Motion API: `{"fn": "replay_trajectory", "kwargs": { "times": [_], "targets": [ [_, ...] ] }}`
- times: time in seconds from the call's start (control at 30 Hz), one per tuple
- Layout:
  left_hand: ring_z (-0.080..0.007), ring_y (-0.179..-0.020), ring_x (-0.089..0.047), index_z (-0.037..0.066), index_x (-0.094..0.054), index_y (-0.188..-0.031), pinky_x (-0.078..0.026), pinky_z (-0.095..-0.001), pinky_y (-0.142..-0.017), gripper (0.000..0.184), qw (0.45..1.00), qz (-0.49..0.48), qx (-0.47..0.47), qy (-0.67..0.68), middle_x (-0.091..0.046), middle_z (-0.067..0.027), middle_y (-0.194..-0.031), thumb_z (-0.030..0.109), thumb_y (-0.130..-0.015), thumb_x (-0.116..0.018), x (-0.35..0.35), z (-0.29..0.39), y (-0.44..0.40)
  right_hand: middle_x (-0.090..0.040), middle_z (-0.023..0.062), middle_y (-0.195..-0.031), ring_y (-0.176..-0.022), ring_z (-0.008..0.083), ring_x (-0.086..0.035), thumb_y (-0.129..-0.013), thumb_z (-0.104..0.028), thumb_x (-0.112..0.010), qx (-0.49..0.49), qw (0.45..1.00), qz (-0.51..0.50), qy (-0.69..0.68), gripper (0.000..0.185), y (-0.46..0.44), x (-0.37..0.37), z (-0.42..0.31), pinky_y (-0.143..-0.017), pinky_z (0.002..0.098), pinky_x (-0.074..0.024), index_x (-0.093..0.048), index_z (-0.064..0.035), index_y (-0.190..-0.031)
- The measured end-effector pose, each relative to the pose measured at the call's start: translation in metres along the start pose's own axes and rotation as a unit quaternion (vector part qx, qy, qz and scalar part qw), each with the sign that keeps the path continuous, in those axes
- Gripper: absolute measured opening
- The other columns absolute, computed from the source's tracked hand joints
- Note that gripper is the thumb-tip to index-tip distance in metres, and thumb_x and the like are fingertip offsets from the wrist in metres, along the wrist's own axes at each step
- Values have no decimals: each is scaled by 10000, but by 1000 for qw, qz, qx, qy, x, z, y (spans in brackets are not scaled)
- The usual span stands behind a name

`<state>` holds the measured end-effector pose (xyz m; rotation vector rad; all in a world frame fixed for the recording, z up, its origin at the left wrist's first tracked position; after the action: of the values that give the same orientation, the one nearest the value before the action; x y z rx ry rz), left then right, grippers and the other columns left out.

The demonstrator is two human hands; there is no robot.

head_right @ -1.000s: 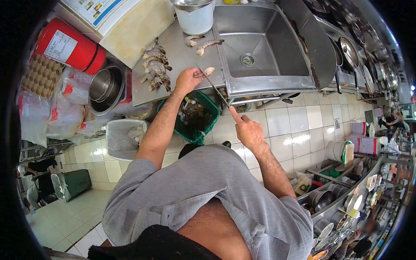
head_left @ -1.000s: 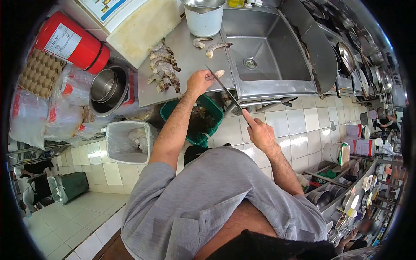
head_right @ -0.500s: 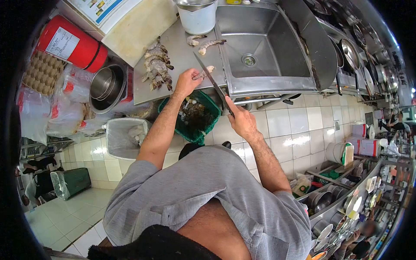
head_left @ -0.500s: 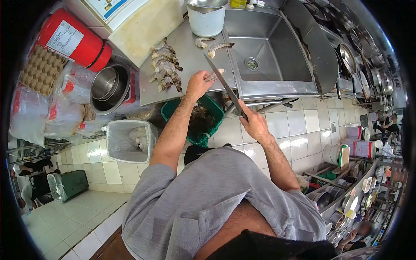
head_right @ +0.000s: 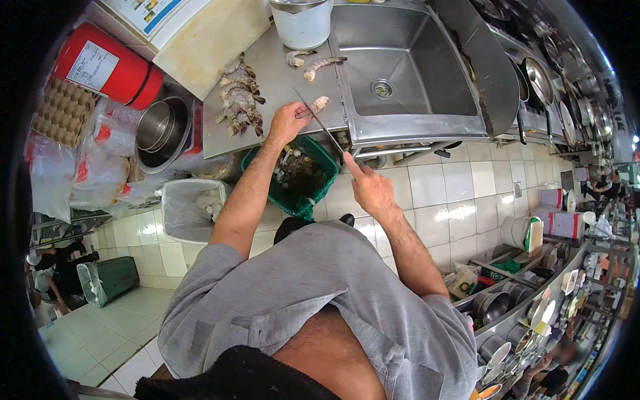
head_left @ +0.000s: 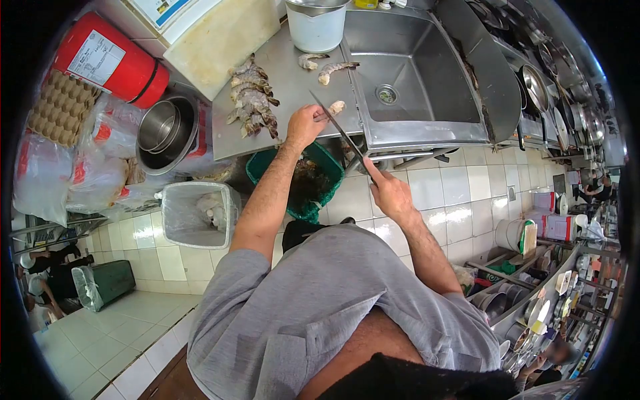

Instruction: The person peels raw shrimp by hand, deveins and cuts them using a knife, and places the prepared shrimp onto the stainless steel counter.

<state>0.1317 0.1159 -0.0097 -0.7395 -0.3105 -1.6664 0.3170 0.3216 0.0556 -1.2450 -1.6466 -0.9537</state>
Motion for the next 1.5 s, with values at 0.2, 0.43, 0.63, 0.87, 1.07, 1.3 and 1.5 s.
{"fn": "replay_trajectory", "kwargs": {
  "times": [0.2, 0.43, 0.63, 0.87, 1.07, 1.3, 1.5],
  "targets": [
    [-247, -834, -649, -11, -624, -963, -520, -340, -765, 267, 1000, 9, -12, 22, -646, -130, -912, 112, -750, -729, 5, 1, 6, -633, 138, -941, -825, 334, -643, -839, -110, -600, 10, 999, 13, -49, 674, -18, 2, -2, -707, 450, -537, -336, -232, -1447],
    [-235, -841, -644, -22, -611, -959, -515, -334, -771, 269, 999, 17, 27, 35, -651, -136, -909, 122, -764, -728, 4, -2, 8, -622, 133, -915, -785, 322, -647, -838, -105, -605, 22, 999, 19, -23, 674, -2, 13, 2, -682, 447, -539, -347, -238, -1447],
    [-241, -851, -649, -21, -617, -939, -513, -340, -768, 256, 999, 15, 25, 13, -656, -143, -900, 108, -748, -727, 3, -2, 8, -608, 126, -856, -716, 320, -646, -839, -83, -581, 4, 999, -32, 18, 676, 16, 13, 1, -630, 451, -537, -342, -242, -1451],
    [-244, -840, -645, -14, -615, -943, -514, -345, -769, 256, 1000, 20, -6, -3, -636, -137, -900, 103, -743, -724, 4, 2, 9, -629, 144, -910, -755, 338, -648, -840, -91, -586, 20, 1000, 4, -9, 672, -23, -4, -7, -659, 459, -539, -335, -232, -1447],
    [-253, -877, -633, -24, -598, -965, -514, -357, -786, 280, 999, 43, 5, 23, -606, -146, -939, 101, -747, -720, 7, -1, 18, -633, 147, -949, -807, 341, -651, -824, -93, -621, 34, 998, 42, -42, 694, -16, 6, -6, -690, 450, -545, -341, -231, -1444],
    [-257, -856, -635, -29, -599, -951, -515, -352, -779, 266, 999, 40, 1, 9, -619, -150, -933, 93, -744, -714, 4, -5, 14, -624, 132, -910, -732, 339, -646, -842, -97, -587, 11, 1000, -16, -4, 660, 11, 12, 1, -655, 451, -544, -354, -237, -1443],
    [-260, -836, -638, -10, -613, -950, -517, -352, -767, 244, 999, 41, -2, 25, -626, -134, -912, 73, -741, -706, 2, -3, 14, -623, 132, -900, -757, 341, -640, -842, -106, -627, -16, 998, -53, 3, 692, 4, 2, 3, -677, 453, -534, -337, -259, -1452]
  ]
}}
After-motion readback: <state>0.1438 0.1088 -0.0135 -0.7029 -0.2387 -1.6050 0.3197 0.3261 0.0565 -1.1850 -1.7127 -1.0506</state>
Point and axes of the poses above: each hand's wrist, its own y-axis away from the middle knuckle, its own x-axis out of the back of the hand, z = x × y, the point moved 4 cm from there along -y, towards the middle knuckle
